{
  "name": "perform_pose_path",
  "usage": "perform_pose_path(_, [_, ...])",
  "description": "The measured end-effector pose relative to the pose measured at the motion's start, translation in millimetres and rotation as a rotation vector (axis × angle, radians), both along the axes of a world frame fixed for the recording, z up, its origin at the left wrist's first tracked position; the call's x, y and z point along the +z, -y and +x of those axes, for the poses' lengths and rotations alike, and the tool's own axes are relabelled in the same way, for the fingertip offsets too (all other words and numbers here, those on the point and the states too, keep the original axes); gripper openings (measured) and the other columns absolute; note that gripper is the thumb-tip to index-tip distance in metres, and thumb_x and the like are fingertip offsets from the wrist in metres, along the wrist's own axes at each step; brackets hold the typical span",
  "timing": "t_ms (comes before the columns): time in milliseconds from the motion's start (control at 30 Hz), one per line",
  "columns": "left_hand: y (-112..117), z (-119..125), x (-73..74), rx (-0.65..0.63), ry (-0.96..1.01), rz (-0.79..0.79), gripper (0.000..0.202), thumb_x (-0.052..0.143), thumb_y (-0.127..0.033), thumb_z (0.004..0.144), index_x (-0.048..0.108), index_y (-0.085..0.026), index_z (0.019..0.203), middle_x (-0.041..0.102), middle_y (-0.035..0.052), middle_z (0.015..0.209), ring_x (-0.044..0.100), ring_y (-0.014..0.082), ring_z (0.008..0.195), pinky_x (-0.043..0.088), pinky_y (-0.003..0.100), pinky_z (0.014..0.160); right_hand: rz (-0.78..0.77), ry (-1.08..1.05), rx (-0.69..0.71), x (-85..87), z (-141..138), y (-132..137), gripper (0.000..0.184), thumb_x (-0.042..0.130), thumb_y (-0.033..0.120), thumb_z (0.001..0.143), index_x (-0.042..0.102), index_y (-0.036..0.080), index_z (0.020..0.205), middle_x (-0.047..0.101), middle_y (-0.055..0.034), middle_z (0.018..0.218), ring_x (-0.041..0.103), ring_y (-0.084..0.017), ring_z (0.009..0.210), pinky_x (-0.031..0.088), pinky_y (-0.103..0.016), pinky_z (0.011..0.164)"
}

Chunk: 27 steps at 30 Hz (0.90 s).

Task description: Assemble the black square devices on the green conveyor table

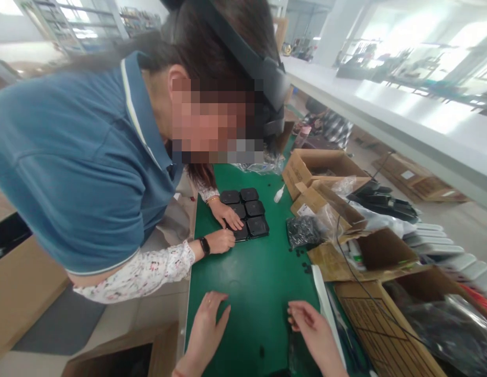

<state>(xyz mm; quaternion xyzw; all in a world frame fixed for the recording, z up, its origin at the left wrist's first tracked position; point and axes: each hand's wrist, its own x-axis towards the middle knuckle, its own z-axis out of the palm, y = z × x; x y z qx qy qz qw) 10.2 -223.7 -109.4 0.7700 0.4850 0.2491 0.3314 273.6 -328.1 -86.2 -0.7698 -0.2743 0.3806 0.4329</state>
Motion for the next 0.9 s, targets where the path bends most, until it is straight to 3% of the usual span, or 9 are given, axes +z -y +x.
perform_pose_path(100, [-18.9, 31.0, -11.0, -0.038, -0.16, 0.093, 0.022, 0.045, -0.027, 0.096, 0.063, -0.018, 0.087, 0.064, 0.0079, 0.087, 0.062, 0.0233, 0.085, 0.057, 0.043, 0.081, 0.029, 0.077, 0.009, -3.6, 32.4, -29.4, 0.041, 0.064, 0.054, 0.074, 0.069, 0.02, 0.097, 0.074, -0.0132, 0.095, 0.071, -0.026, 0.082, 0.063, -0.042, 0.072])
perform_pose_path(267, [-15.9, 37.2, -30.2, -0.039, -0.451, 0.3, 0.025, 0.049, -0.034, 0.096, 0.066, -0.017, 0.09, 0.066, 0.0082, 0.09, 0.064, 0.0255, 0.088, 0.058, 0.045, 0.084, 0.177, 0.322, 0.2, -9.9, 66.2, -116.4, 0.06, 0.066, 0.05, 0.077, 0.056, 0.022, 0.129, 0.058, -0.014, 0.131, 0.061, -0.027, 0.114, 0.061, -0.045, 0.087])
perform_pose_path(433, [-14.0, 35.6, -40.9, -0.037, -0.566, 0.511, 0.031, 0.053, -0.043, 0.093, 0.067, -0.016, 0.1, 0.071, 0.0109, 0.103, 0.069, 0.0292, 0.096, 0.062, 0.043, 0.081, 0.279, 0.473, 0.296, -19.3, 74.3, -216.7, 0.054, 0.048, 0.048, 0.091, 0.051, 0.018, 0.136, 0.055, -0.0164, 0.136, 0.052, -0.027, 0.127, 0.048, -0.051, 0.108])
perform_pose_path(500, [-17.0, 35.3, -41.8, -0.042, -0.571, 0.538, 0.029, 0.054, -0.043, 0.092, 0.067, -0.018, 0.099, 0.072, 0.0101, 0.102, 0.07, 0.0299, 0.096, 0.063, 0.044, 0.08, 0.288, 0.571, 0.326, -23.4, 75.4, -252.7, 0.052, 0.046, 0.044, 0.092, 0.053, 0.016, 0.135, 0.056, -0.0176, 0.135, 0.05, -0.027, 0.13, 0.041, -0.051, 0.115])
perform_pose_path(600, [-18.2, 36.0, -40.6, -0.032, -0.582, 0.506, 0.027, 0.055, -0.042, 0.092, 0.066, -0.018, 0.098, 0.073, 0.0097, 0.101, 0.07, 0.0305, 0.095, 0.064, 0.046, 0.08, 0.283, 0.628, 0.372, -27.0, 77.9, -294.3, 0.049, 0.045, 0.039, 0.092, 0.055, 0.013, 0.133, 0.058, -0.019, 0.134, 0.05, -0.026, 0.13, 0.041, -0.049, 0.115])
perform_pose_path(700, [-12.9, 38.1, -40.1, -0.044, -0.62, 0.383, 0.026, 0.059, -0.041, 0.089, 0.066, -0.018, 0.098, 0.072, 0.0109, 0.104, 0.069, 0.0319, 0.098, 0.063, 0.048, 0.084, 0.314, 0.627, 0.378, -26.5, 75.2, -313.3, 0.049, 0.045, 0.036, 0.091, 0.056, 0.012, 0.131, 0.059, -0.02, 0.131, 0.051, -0.028, 0.127, 0.04, -0.052, 0.114])
perform_pose_path(767, [-8.6, 39.1, -42.4, -0.044, -0.627, 0.275, 0.027, 0.062, -0.041, 0.087, 0.065, -0.018, 0.099, 0.071, 0.0113, 0.107, 0.068, 0.0332, 0.103, 0.061, 0.051, 0.089, 0.361, 0.65, 0.353, -22.6, 65.6, -311.5, 0.048, 0.047, 0.037, 0.09, 0.056, 0.012, 0.13, 0.06, -0.0201, 0.128, 0.051, -0.03, 0.124, 0.04, -0.054, 0.113])
perform_pose_path(900, [-2.7, 37.3, -48.2, -0.002, -0.588, 0.121, 0.031, 0.055, -0.045, 0.09, 0.064, -0.02, 0.105, 0.068, 0.0098, 0.115, 0.063, 0.0329, 0.113, 0.056, 0.053, 0.097, 0.416, 0.612, 0.316, 0.1, 18.8, -271.6, 0.042, 0.048, 0.034, 0.09, 0.059, 0.014, 0.125, 0.062, -0.017, 0.114, 0.058, -0.028, 0.106, 0.05, -0.052, 0.098])
